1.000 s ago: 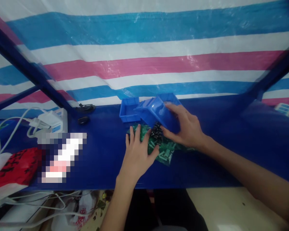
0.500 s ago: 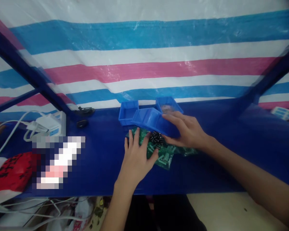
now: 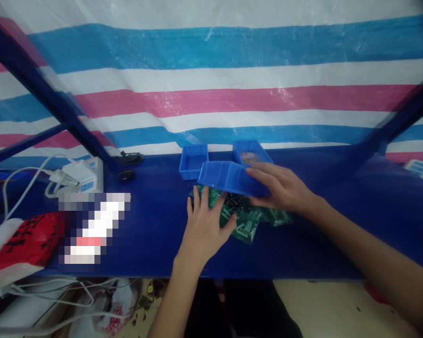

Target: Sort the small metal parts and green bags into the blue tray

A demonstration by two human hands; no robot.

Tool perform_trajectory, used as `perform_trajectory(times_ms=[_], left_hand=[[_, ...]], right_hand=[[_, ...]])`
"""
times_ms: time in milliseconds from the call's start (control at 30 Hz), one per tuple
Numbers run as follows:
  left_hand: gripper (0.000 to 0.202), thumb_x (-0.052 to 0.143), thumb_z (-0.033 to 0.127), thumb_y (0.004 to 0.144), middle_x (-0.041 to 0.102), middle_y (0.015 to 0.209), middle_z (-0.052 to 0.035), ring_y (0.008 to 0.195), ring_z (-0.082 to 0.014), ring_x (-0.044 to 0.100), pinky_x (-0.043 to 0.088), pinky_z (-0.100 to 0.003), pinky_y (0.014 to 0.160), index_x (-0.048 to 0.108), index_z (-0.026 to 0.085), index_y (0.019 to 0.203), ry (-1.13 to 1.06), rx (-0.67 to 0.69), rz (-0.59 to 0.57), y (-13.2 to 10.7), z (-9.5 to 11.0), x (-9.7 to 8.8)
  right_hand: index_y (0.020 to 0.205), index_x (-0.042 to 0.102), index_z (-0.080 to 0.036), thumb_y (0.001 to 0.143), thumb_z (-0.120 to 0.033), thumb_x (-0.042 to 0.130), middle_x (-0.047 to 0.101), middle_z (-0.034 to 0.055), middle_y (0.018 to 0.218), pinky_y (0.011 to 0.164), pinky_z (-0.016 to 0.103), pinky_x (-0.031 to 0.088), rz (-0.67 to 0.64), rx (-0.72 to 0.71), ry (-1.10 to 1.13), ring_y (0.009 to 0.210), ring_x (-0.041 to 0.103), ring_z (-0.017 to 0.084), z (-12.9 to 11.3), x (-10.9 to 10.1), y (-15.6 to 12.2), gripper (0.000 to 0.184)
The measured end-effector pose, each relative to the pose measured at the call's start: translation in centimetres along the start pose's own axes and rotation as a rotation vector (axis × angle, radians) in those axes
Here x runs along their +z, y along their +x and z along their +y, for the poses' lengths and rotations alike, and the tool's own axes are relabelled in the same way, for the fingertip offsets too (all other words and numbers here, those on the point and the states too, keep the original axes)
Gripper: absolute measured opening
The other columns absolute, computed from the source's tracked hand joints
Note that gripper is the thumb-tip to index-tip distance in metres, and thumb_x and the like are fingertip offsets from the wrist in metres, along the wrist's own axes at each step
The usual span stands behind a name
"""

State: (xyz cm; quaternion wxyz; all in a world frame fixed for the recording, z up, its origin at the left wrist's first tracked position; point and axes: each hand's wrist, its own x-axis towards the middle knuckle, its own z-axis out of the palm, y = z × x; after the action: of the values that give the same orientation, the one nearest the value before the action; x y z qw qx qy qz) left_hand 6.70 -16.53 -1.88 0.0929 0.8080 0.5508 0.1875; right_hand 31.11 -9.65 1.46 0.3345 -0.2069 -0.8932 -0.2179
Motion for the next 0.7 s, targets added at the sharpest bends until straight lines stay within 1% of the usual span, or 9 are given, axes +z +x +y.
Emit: perform_trajectory(times_ms=[200, 300, 333, 400, 467, 533, 633, 700], left_hand=[[0.059, 0.043, 0.059, 0.098, 0.012, 0.167, -0.0046, 0.151, -0.046, -0.001, 0.019, -0.075, 0.115, 0.03, 0.039, 0.153, -0.015, -0.006, -0.013, 0.1, -0.1, -0.3], [0.053, 0.04, 0.055, 0.101, 0.016, 0.166, -0.0048, 0.152, -0.0442, 0.001, 0.017, -0.076, 0.114, 0.035, 0.037, 0.15, 0.004, 0.001, -0.004, 0.7, 0.3, -0.8], [0.05, 0.039, 0.053, 0.102, 0.019, 0.165, -0.0051, 0.153, -0.043, 0.002, 0.016, -0.077, 0.114, 0.039, 0.036, 0.148, 0.016, 0.013, 0.001, 1.0, 0.4, -1.0], [0.044, 0.038, 0.045, 0.103, 0.031, 0.161, -0.0069, 0.153, -0.0406, 0.01, 0.015, -0.078, 0.114, 0.044, 0.032, 0.144, 0.039, 0.044, -0.002, 1.9, 0.7, -1.3], [0.04, 0.037, 0.038, 0.103, 0.045, 0.152, -0.009, 0.151, -0.0385, 0.02, 0.016, -0.079, 0.113, 0.048, 0.027, 0.141, 0.049, 0.071, -0.027, 2.8, 0.8, -1.4], [0.038, 0.035, 0.031, 0.104, 0.054, 0.143, -0.0096, 0.148, -0.0369, 0.029, 0.017, -0.079, 0.113, 0.051, 0.024, 0.137, 0.045, 0.09, -0.054, 3.7, 0.9, -1.5], [0.035, 0.033, 0.024, 0.103, 0.061, 0.134, -0.0097, 0.143, -0.0348, 0.039, 0.021, -0.078, 0.112, 0.057, 0.023, 0.129, 0.034, 0.118, -0.082, 4.8, 0.9, -1.5], [0.035, 0.033, 0.021, 0.101, 0.062, 0.131, -0.0096, 0.139, -0.0331, 0.044, 0.022, -0.077, 0.113, 0.059, 0.023, 0.124, 0.041, 0.142, -0.086, 5.6, 0.9, -1.6]], right_hand=[[0.156, 0.025, -0.024, 0.087, -0.035, 0.072, 0.06, 0.0186, 0.135, 0.096, 0.054, 0.058, -0.039, 0.104, 0.102, 0.123, 0.061, 0.035, 0.5, 0.2, -0.4, 0.084], [0.154, 0.027, -0.025, 0.087, -0.034, 0.072, 0.058, 0.0175, 0.138, 0.099, 0.056, 0.056, -0.054, 0.149, 0.128, 0.128, 0.058, 0.035, 0.7, 0.4, -0.5, 0.081], [0.153, 0.029, -0.025, 0.087, -0.034, 0.072, 0.058, 0.017, 0.138, 0.099, 0.056, 0.056, -0.056, 0.167, 0.126, 0.128, 0.057, 0.034, 0.8, 0.4, -0.5, 0.079], [0.15, 0.033, -0.025, 0.087, -0.035, 0.071, 0.059, 0.0166, 0.136, 0.096, 0.054, 0.058, -0.046, 0.201, 0.111, 0.127, 0.058, 0.034, 0.8, 0.4, -0.5, 0.075], [0.148, 0.036, -0.024, 0.087, -0.036, 0.069, 0.061, 0.0168, 0.134, 0.091, 0.051, 0.06, -0.022, 0.227, 0.094, 0.123, 0.061, 0.033, 0.9, 0.3, -0.4, 0.071], [0.147, 0.037, -0.022, 0.087, -0.035, 0.068, 0.063, 0.0167, 0.132, 0.086, 0.049, 0.062, -0.006, 0.245, 0.076, 0.12, 0.063, 0.033, 0.9, 0.2, -0.3, 0.069], [0.146, 0.039, -0.023, 0.087, -0.035, 0.067, 0.063, 0.0156, 0.132, 0.085, 0.048, 0.062, -0.024, 0.265, 0.063, 0.119, 0.063, 0.032, 0.9, 0.0, -0.2, 0.067], [0.145, 0.04, -0.023, 0.086, -0.034, 0.068, 0.063, 0.0151, 0.133, 0.085, 0.048, 0.062, -0.034, 0.266, 0.06, 0.119, 0.063, 0.032, 0.9, -0.1, -0.2, 0.066]])
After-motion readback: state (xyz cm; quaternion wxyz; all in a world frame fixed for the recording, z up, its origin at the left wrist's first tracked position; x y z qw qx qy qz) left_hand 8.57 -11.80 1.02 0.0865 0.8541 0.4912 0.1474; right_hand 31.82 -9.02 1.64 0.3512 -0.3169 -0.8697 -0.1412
